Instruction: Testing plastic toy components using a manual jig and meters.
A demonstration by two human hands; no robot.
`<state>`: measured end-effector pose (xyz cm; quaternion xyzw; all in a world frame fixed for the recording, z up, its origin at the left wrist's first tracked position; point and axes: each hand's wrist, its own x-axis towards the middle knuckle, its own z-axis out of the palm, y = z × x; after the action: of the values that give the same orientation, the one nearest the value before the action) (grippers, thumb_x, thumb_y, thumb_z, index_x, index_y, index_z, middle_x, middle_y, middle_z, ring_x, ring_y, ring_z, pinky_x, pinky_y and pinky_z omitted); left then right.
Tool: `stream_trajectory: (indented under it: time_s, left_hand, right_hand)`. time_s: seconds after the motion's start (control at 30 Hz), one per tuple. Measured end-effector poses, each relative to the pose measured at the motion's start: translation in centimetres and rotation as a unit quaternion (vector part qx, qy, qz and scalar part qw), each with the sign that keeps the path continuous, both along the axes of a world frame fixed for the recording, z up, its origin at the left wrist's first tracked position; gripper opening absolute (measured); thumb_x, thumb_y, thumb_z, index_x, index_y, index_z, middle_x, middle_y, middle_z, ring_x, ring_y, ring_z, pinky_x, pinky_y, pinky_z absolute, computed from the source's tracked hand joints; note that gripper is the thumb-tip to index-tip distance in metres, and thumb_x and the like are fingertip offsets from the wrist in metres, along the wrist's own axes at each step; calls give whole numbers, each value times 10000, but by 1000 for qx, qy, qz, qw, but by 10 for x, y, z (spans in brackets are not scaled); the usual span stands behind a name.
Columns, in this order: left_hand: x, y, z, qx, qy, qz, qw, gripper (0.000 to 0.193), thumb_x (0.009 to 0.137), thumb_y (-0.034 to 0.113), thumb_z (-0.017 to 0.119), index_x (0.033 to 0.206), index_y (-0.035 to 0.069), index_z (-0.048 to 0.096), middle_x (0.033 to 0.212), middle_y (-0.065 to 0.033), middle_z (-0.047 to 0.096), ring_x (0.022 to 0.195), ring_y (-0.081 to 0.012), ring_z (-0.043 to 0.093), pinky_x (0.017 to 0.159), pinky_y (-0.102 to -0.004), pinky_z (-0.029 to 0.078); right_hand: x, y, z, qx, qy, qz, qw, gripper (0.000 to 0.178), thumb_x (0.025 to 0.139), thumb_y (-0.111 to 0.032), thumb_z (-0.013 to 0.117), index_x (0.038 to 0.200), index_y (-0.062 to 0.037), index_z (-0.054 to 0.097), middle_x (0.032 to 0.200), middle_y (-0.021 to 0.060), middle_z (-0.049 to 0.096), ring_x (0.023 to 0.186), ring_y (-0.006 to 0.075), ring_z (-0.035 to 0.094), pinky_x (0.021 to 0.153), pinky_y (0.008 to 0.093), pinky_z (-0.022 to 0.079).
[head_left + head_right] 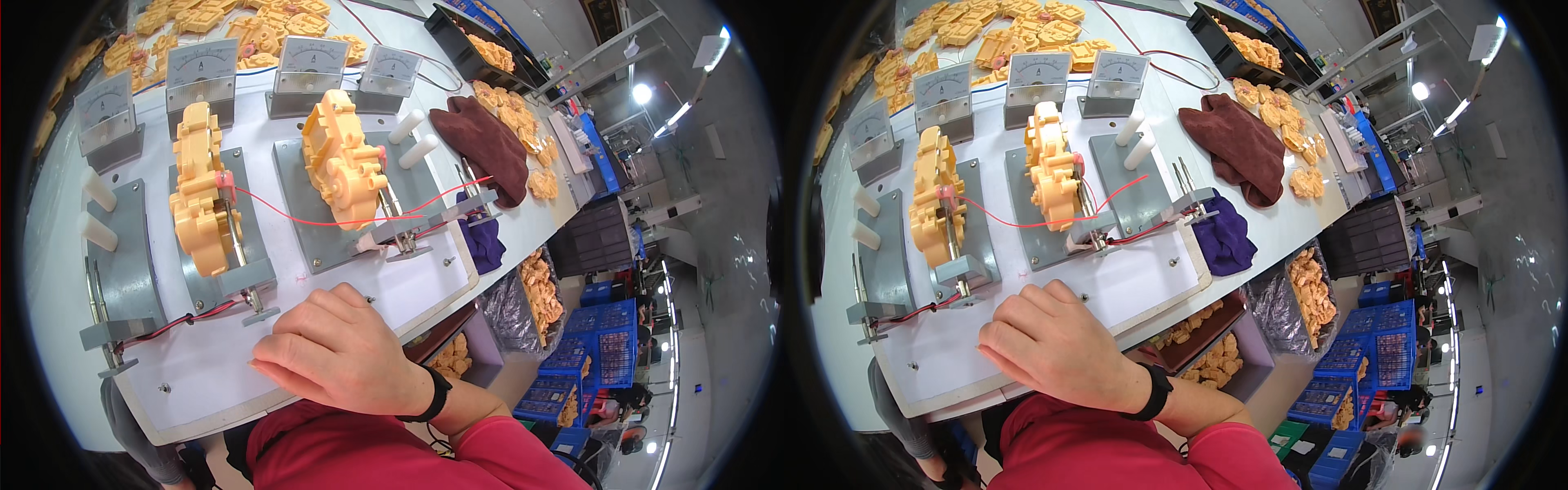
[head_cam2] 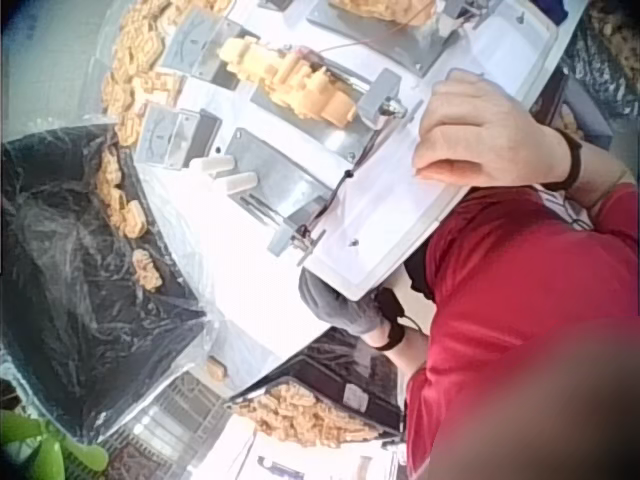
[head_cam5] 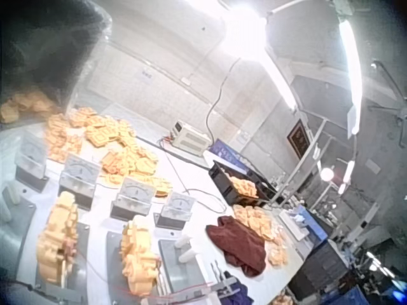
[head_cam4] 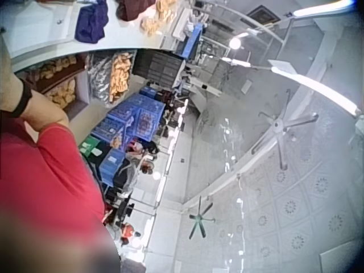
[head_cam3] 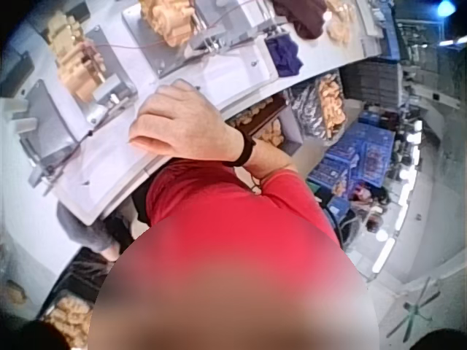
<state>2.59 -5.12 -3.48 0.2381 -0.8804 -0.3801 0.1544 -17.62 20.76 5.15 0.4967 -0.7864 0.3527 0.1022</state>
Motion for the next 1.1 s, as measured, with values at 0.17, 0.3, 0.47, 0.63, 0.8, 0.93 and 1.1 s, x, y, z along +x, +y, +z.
stream_trajectory:
  time_s: [0.17,0.3,0.47,0.63,0.8,0.93,1.1]
  left_hand:
    - [-2,6,5,5,-1,18,1000,1364,107,640,793,1225,-95,527,1136,-149,552,1038,-290,552,945,-376,395]
    - [-9,20,10,-16,8,55,998,756,683,433,732,1222,-59,539,1126,-149,562,1027,-287,556,925,-368,409]
    - [-13,24,19,-83,24,-1,996,430,847,183,560,1205,-55,544,1110,-155,571,1012,-280,558,910,-362,420]
    - [-11,23,17,-93,31,3,995,428,840,177,562,1195,-61,544,1102,-160,575,1003,-283,557,907,-368,424]
    - [-11,23,17,-103,36,0,994,417,841,170,551,1187,-64,545,1103,-167,578,1003,-294,558,906,-370,426]
    - [-11,23,14,-76,29,30,996,491,819,284,572,1163,-66,565,1095,-222,584,1018,-383,555,915,-436,426]
    - [-11,23,15,-102,34,8,994,402,849,158,546,1183,-65,546,1102,-166,577,1001,-294,561,907,-365,426]
  right_hand:
    - [0,0,0,0,-3,-1,1000,221,729,-150,792,890,-137,640,800,-27,540,679,147,506,611,289,344]
    - [1,0,-1,-6,-10,-1,1000,234,722,-144,796,892,-124,636,804,-19,543,693,161,510,621,294,359]
    - [0,1,0,-12,-17,3,1000,246,715,-132,793,898,-113,631,810,-10,542,702,176,511,626,301,369]
    - [0,1,1,-12,-29,8,999,243,703,-85,765,902,-105,627,817,0,541,708,187,509,626,307,376]
    - [0,0,2,-16,-30,8,999,238,700,-63,751,901,-101,630,812,6,540,702,192,511,626,309,380]
    - [0,1,1,-16,-31,6,999,223,708,-56,746,896,-95,631,813,10,545,697,194,513,627,307,383]
    - [0,1,2,-6,-27,4,1000,199,741,-70,744,901,-93,628,817,12,549,699,197,515,637,306,385]
